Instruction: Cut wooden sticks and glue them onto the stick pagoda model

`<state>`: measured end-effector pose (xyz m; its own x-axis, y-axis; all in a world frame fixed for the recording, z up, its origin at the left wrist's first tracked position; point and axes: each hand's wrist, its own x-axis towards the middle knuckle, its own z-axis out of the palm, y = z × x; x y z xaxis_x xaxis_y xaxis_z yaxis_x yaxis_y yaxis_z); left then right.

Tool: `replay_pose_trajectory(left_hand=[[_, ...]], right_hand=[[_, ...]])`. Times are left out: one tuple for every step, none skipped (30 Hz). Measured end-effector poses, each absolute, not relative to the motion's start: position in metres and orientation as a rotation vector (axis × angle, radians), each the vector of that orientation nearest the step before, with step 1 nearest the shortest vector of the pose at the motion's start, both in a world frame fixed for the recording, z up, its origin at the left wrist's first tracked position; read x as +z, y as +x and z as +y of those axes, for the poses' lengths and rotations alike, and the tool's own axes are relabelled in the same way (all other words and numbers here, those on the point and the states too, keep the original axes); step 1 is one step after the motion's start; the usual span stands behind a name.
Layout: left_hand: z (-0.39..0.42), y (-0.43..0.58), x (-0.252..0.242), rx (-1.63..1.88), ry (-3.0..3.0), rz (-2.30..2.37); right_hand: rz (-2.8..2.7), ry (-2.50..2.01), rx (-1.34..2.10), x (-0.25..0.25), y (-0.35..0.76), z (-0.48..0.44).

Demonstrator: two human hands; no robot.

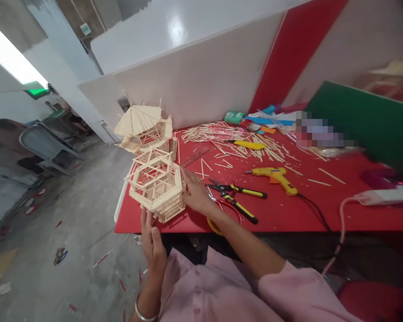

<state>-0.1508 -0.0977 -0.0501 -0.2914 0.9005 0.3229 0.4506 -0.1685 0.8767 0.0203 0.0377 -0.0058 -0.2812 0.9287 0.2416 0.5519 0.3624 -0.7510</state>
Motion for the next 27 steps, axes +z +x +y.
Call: replay_pose_trajectory(left_hand=[[-0.1, -0.145, -0.05, 1.532, 1.514, 1.68], [-0.103, -0.14, -0.05, 1.595, 1.488, 1.678], [-0.104, -0.137, -0.049, 1.638, 1.471, 1.686], [-0.106, -0.136, -0.047, 1.647, 1.473, 1.706], [-0.107, -0.136, -0.044, 1.657, 1.474, 1.737], [-0.108, -0.138, -0.041, 1.669, 1.48, 1.772], [-0.108, -0.14, -0.038, 1.683, 1.49, 1.807], [-0.109, -0.143, -0.033, 1.704, 1.501, 1.835], [-0.108, -0.145, -0.029, 1.732, 1.523, 1.852], [-0.108, -0.146, -0.024, 1.767, 1.543, 1.859], [-0.107, -0.146, -0.019, 1.807, 1.567, 1.85], [-0.105, -0.146, -0.014, 1.844, 1.594, 1.834], [-0.104, -0.144, -0.01, 1.868, 1.622, 1.809], [-0.103, -0.142, -0.006, 1.876, 1.656, 1.778], [-0.102, -0.139, -0.003, 1.867, 1.691, 1.748], [-0.101, -0.137, -0.001, 1.839, 1.733, 1.717], [-0.101, -0.135, 0.0, 1.798, 1.781, 1.687], [-0.1, -0.133, 0.002, 1.755, 1.829, 1.66], [-0.1, -0.131, 0.003, 1.716, 1.873, 1.638], [-0.1, -0.13, 0.004, 1.688, 1.909, 1.622], [-0.099, -0.129, 0.005, 1.674, 1.932, 1.609], [-0.098, -0.128, 0.007, 1.671, 1.935, 1.601], [-0.097, -0.127, 0.009, 1.677, 1.924, 1.595], [-0.096, -0.126, 0.011, 1.686, 1.907, 1.589], [-0.094, -0.125, 0.013, 1.691, 1.892, 1.584], [-0.093, -0.123, 0.016, 1.695, 1.881, 1.581], [-0.091, -0.122, 0.018, 1.696, 1.877, 1.58]], right_hand=[[-1.96, -1.294, 0.705, -0.002, 0.024, 0.04], [-1.952, -1.31, 0.678, 0.0, 0.03, 0.04], [-1.936, -1.338, 0.648, 0.003, 0.037, 0.04], [-1.917, -1.38, 0.625, 0.005, 0.046, 0.039], [-1.906, -1.442, 0.615, 0.007, 0.056, 0.038], [-1.91, -1.523, 0.614, 0.009, 0.066, 0.038], [-1.937, -1.612, 0.614, 0.011, 0.076, 0.039], [-1.995, -1.701, 0.601, 0.013, 0.085, 0.042], [-2.074, -1.77, 0.571, 0.015, 0.093, 0.046], [-2.158, -1.817, 0.53, 0.017, 0.098, 0.052], [-2.235, -1.842, 0.49, 0.02, 0.102, 0.058], [-2.294, -1.852, 0.458, 0.022, 0.104, 0.066], [-2.329, -1.859, 0.438, 0.024, 0.104, 0.074], [-2.342, -1.869, 0.426, 0.026, 0.104, 0.083], [-2.347, -1.878, 0.419, 0.027, 0.102, 0.092], [-2.357, -1.889, 0.413, 0.027, 0.101, 0.1], [-2.369, -1.897, 0.411, 0.027, 0.099, 0.108], [-2.385, -1.898, 0.417, 0.026, 0.097, 0.116], [-2.407, -1.888, 0.43, 0.025, 0.094, 0.122], [-2.434, -1.865, 0.446, 0.023, 0.091, 0.128], [-2.464, -1.832, 0.463, 0.021, 0.087, 0.133], [-2.496, -1.789, 0.48, 0.019, 0.083, 0.137], [-2.529, -1.741, 0.497, 0.016, 0.078, 0.14], [-2.56, -1.694, 0.513, 0.014, 0.072, 0.142], [-2.587, -1.652, 0.528, 0.012, 0.066, 0.144], [-2.61, -1.617, 0.54, 0.01, 0.06, 0.146], [-2.629, -1.59, 0.551, 0.008, 0.054, 0.147]])
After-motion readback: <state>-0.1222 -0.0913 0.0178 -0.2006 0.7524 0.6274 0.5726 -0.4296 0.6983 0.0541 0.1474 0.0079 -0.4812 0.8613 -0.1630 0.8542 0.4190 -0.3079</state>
